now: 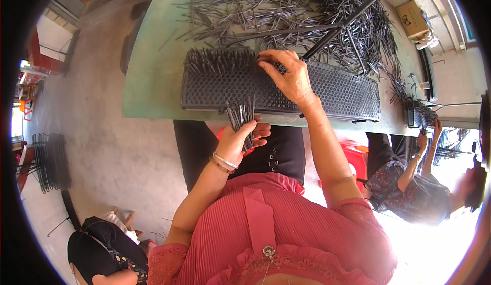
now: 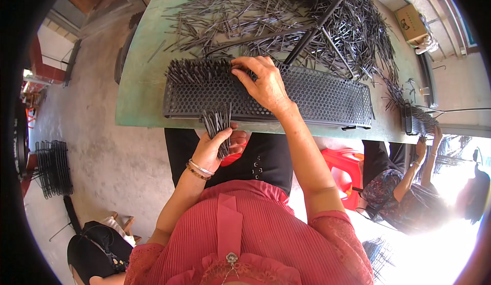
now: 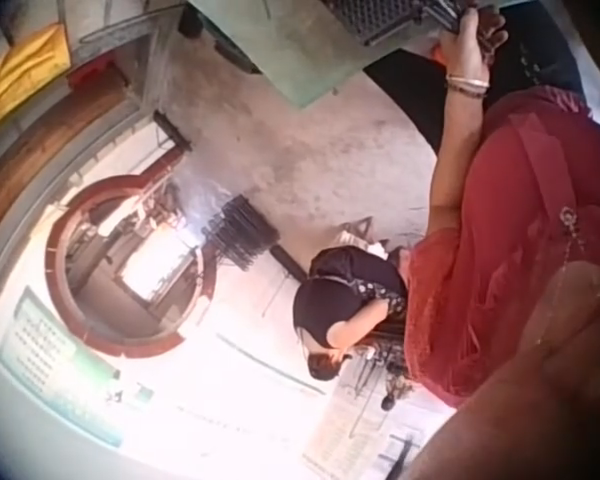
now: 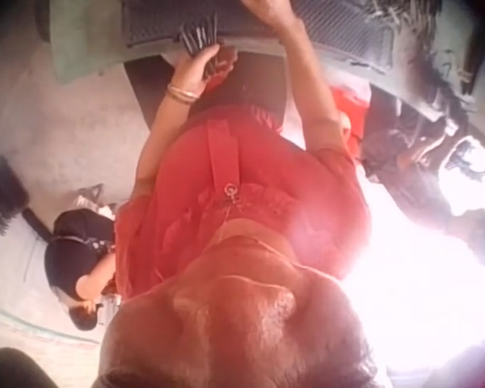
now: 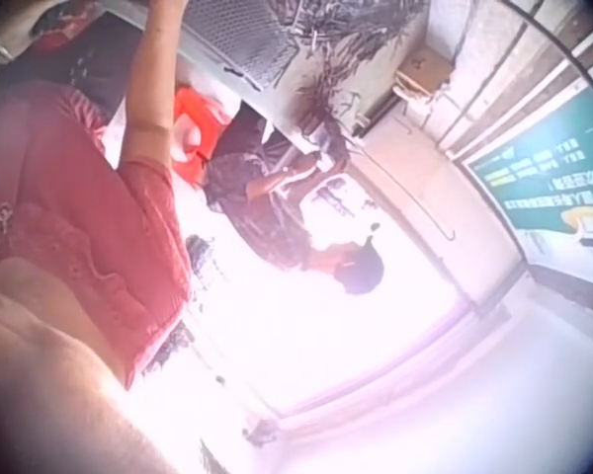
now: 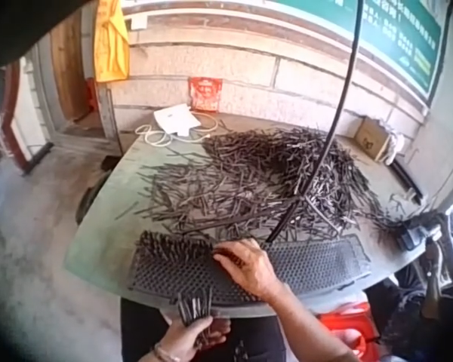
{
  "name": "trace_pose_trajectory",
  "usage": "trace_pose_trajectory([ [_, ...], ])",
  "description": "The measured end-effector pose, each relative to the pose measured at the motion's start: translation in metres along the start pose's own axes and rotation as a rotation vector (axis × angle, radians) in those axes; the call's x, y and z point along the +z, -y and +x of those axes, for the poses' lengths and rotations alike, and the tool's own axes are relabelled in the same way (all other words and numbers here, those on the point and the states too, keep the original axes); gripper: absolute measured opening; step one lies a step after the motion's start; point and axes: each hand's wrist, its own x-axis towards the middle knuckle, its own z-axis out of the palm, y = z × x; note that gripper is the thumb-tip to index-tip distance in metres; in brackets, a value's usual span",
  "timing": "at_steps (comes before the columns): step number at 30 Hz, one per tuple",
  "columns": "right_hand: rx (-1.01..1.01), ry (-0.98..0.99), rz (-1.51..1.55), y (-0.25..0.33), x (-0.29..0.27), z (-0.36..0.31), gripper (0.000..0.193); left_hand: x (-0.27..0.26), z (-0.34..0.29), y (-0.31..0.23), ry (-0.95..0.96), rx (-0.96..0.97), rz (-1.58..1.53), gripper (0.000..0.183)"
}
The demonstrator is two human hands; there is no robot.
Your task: Manually organizing bundles of thin metal pins and inserting them into a perforated rubber or plastic block on a workbench.
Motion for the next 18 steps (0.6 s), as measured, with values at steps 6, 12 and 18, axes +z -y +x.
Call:
trace_pose_trajectory([
  [6, -0.099, 0.008, -0.040, -0.002, 0.002, 0.000, 0.022, 0.008, -0.004, -0.004, -0.002, 0.006, 0.028, 0.026],
  [12, -0.142, -0.102, -0.087, -0.003, 0.015, -0.009, 0.020, 0.003, -0.001, 0.000, 0.015, 0.018, 0.031, 0.025],
  [18, -0.134, -0.126, -0.256, 0.000, 0.013, -0.007, 0.020, 0.004, -0.004, 0.000, 0.021, 0.027, 0.049, 0.026],
])
